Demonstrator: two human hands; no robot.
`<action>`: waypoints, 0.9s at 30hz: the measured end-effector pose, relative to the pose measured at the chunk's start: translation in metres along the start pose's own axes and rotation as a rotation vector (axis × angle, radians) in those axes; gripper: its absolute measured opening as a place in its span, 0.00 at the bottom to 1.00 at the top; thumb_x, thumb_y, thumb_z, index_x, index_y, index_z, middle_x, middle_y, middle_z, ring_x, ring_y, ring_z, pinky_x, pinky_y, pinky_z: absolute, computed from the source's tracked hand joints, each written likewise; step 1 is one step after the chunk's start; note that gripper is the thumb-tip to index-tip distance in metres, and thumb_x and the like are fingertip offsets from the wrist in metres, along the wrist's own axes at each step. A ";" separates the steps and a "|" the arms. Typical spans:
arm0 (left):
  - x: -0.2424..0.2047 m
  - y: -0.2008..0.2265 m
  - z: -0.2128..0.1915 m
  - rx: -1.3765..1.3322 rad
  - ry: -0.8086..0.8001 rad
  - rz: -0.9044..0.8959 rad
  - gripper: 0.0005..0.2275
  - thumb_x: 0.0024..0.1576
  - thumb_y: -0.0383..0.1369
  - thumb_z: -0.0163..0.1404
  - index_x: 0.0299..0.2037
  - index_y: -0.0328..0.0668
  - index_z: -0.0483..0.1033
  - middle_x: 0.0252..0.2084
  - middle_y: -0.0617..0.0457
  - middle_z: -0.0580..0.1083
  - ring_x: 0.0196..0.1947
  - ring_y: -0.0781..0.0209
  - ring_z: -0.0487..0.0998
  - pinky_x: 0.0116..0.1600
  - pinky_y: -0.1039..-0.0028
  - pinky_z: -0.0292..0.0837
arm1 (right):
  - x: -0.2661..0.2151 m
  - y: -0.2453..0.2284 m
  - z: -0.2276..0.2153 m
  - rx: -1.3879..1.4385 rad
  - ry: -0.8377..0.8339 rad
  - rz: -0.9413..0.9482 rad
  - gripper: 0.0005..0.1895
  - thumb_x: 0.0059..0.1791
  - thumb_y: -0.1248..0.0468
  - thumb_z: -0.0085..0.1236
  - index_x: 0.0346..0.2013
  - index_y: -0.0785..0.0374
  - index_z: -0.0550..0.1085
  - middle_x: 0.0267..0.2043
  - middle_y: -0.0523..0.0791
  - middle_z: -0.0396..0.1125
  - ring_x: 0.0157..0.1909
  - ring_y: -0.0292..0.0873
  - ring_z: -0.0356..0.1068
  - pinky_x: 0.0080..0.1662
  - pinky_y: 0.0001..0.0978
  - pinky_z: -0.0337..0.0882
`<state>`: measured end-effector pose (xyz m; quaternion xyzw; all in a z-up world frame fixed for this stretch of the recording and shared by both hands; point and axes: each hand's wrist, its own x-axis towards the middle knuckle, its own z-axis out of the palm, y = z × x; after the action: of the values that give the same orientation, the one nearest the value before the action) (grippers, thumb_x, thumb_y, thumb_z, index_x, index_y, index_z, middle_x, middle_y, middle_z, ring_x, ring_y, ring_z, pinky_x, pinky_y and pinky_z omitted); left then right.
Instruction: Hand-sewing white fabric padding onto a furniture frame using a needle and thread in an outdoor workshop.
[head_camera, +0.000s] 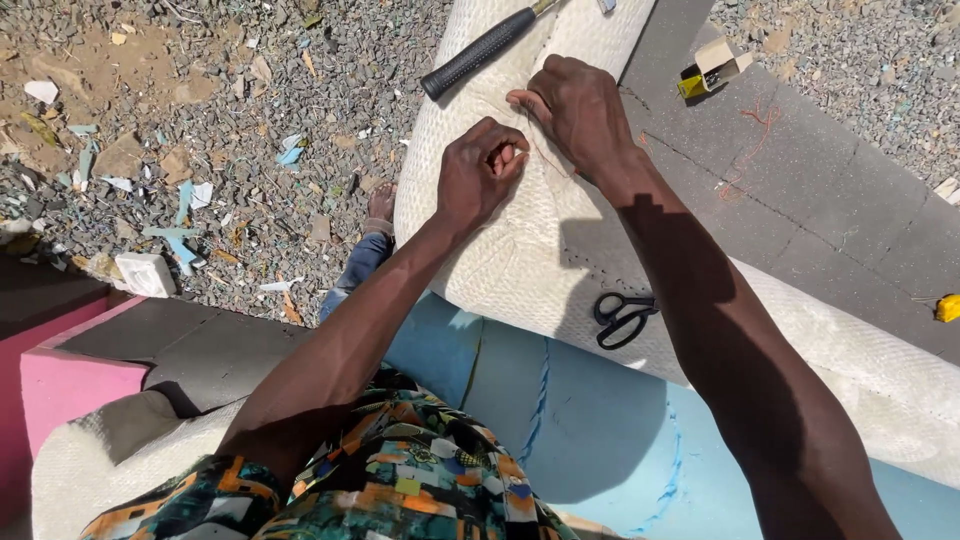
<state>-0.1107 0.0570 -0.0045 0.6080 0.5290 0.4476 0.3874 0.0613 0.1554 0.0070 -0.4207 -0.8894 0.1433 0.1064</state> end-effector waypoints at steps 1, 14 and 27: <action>-0.002 0.001 0.000 -0.019 -0.010 -0.018 0.05 0.58 0.24 0.58 0.39 0.47 0.79 0.32 0.58 0.70 0.23 0.72 0.68 0.28 0.80 0.65 | -0.002 0.002 0.005 -0.046 0.015 -0.020 0.26 0.61 0.50 0.59 0.25 0.62 0.76 0.30 0.42 0.68 0.25 0.37 0.64 0.25 0.32 0.63; -0.023 -0.004 0.051 0.439 0.034 0.257 0.21 0.59 0.48 0.59 0.46 0.35 0.74 0.47 0.45 0.74 0.39 0.53 0.78 0.31 0.64 0.76 | 0.015 -0.002 0.014 -0.054 -0.406 0.245 0.38 0.62 0.42 0.52 0.13 0.59 0.59 0.14 0.43 0.52 0.19 0.45 0.50 0.29 0.42 0.56; -0.034 0.029 0.036 0.142 0.136 0.098 0.07 0.66 0.34 0.48 0.36 0.47 0.76 0.32 0.57 0.68 0.31 0.54 0.77 0.38 0.70 0.75 | -0.105 -0.055 -0.015 0.444 0.163 0.347 0.19 0.55 0.71 0.52 0.56 0.48 0.79 0.49 0.47 0.66 0.52 0.59 0.69 0.54 0.53 0.72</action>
<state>-0.0691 0.0193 0.0072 0.6273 0.5542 0.4674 0.2843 0.0923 0.0426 0.0331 -0.5431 -0.7395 0.3163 0.2410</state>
